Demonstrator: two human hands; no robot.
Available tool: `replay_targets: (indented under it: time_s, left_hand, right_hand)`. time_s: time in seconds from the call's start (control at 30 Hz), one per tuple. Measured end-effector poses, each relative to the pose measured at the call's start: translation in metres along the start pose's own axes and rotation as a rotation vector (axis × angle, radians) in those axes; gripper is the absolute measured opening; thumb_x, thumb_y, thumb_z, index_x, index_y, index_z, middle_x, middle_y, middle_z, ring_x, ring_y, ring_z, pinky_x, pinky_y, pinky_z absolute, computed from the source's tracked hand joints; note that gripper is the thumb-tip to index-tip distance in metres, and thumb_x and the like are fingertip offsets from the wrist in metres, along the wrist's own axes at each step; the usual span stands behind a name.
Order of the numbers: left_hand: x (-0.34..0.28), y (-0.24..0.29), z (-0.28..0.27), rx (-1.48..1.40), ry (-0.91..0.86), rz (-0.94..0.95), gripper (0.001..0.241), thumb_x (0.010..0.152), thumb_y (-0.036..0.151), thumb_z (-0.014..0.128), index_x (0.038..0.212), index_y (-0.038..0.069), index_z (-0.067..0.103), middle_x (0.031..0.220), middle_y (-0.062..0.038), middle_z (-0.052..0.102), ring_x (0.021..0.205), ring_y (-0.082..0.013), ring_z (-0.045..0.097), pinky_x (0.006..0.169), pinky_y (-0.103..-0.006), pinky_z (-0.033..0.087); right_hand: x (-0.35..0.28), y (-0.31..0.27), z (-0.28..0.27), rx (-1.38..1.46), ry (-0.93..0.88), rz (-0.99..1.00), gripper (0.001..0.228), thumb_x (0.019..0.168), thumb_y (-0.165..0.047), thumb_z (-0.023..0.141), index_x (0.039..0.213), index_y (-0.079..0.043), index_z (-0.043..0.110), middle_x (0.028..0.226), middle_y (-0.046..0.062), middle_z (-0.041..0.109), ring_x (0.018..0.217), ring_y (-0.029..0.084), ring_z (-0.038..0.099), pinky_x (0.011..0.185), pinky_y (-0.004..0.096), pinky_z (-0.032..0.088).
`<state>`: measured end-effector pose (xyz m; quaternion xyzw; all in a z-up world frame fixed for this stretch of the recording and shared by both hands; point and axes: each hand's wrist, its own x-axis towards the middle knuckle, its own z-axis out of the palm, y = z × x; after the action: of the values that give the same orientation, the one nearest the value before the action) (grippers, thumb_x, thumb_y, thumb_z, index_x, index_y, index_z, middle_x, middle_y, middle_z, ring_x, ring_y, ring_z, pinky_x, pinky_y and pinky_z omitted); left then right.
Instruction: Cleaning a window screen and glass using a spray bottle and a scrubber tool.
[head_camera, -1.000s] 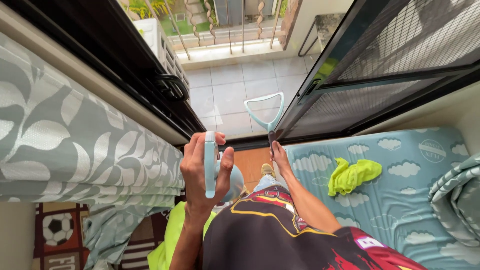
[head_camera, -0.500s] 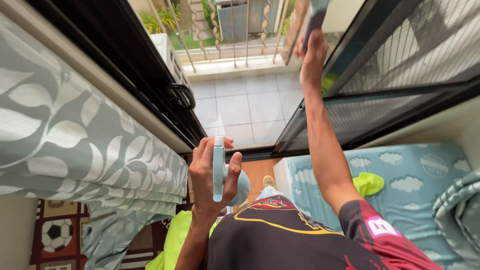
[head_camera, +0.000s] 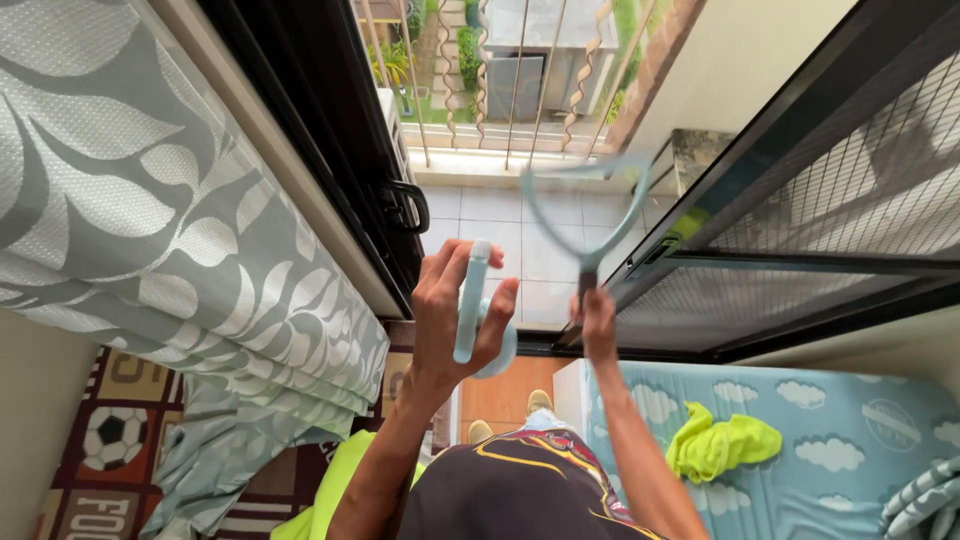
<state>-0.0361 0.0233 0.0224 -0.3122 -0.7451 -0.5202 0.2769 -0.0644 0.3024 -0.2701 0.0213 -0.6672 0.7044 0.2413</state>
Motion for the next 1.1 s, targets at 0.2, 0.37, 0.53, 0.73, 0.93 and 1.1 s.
replay_targets:
  time_s: [0.2, 0.37, 0.53, 0.73, 0.93, 1.1]
  left_hand:
    - [0.018, 0.017, -0.003, -0.015, 0.024, 0.041, 0.023, 0.094, 0.021, 0.071, 0.109, 0.006, 0.062, 0.100, -0.011, 0.064, 0.090, -0.0319, 0.063, 0.084, -0.0422, 0.049]
    - [0.020, 0.019, -0.012, -0.004, 0.080, 0.068, 0.021, 0.093, 0.021, 0.070, 0.107, 0.006, 0.062, 0.098, -0.012, 0.063, 0.088, -0.0323, 0.062, 0.082, -0.0419, 0.049]
    - [0.022, 0.013, -0.019, -0.011, 0.110, 0.064, 0.020, 0.094, 0.020, 0.070, 0.105, 0.005, 0.062, 0.096, -0.012, 0.063, 0.087, -0.0330, 0.063, 0.080, -0.0422, 0.050]
    - [0.049, 0.005, -0.026, -0.010, 0.173, 0.059, 0.019, 0.094, 0.020, 0.069, 0.103, 0.005, 0.063, 0.092, -0.013, 0.064, 0.084, -0.0342, 0.067, 0.076, -0.0415, 0.053]
    - [0.094, -0.015, -0.016, -0.021, 0.226, 0.070, 0.017, 0.095, 0.020, 0.069, 0.100, 0.004, 0.066, 0.088, -0.014, 0.067, 0.077, -0.0321, 0.071, 0.070, -0.0399, 0.055]
    - [0.118, -0.008, 0.040, -0.196, 0.127, 0.400, 0.022, 0.097, 0.025, 0.069, 0.102, 0.003, 0.065, 0.092, -0.013, 0.064, 0.081, -0.0263, 0.068, 0.071, -0.0377, 0.056]
  right_hand:
    - [0.175, -0.240, 0.052, 0.061, -0.119, -0.587, 0.040, 0.118, -0.049, 0.042, 0.112, -0.010, 0.051, 0.076, 0.001, 0.052, 0.056, 0.012, 0.049, 0.049, 0.025, 0.039]
    - [0.257, -0.297, 0.065, 0.003, -0.097, -0.713, 0.039, 0.120, -0.047, 0.045, 0.109, -0.010, 0.052, 0.069, 0.002, 0.050, 0.048, 0.009, 0.041, 0.044, 0.023, 0.031]
    - [0.217, -0.231, 0.087, -0.004, 0.015, -0.453, 0.037, 0.114, -0.047, 0.043, 0.104, -0.012, 0.052, 0.073, -0.003, 0.048, 0.052, 0.006, 0.040, 0.044, 0.023, 0.032]
    - [0.051, -0.057, 0.060, -0.168, -0.019, -0.037, 0.036, 0.109, -0.038, 0.040, 0.094, -0.010, 0.057, 0.062, -0.003, 0.047, 0.048, 0.010, 0.041, 0.043, 0.027, 0.034]
    - [-0.099, -0.011, -0.005, -0.074, 0.098, 0.414, 0.040, 0.107, -0.042, 0.049, 0.100, -0.004, 0.059, 0.063, -0.005, 0.041, 0.047, 0.004, 0.033, 0.040, 0.023, 0.026]
    - [-0.134, -0.031, -0.037, 0.018, 0.260, 0.456, 0.040, 0.104, -0.043, 0.044, 0.097, -0.005, 0.054, 0.062, -0.002, 0.043, 0.044, 0.006, 0.032, 0.038, 0.024, 0.026]
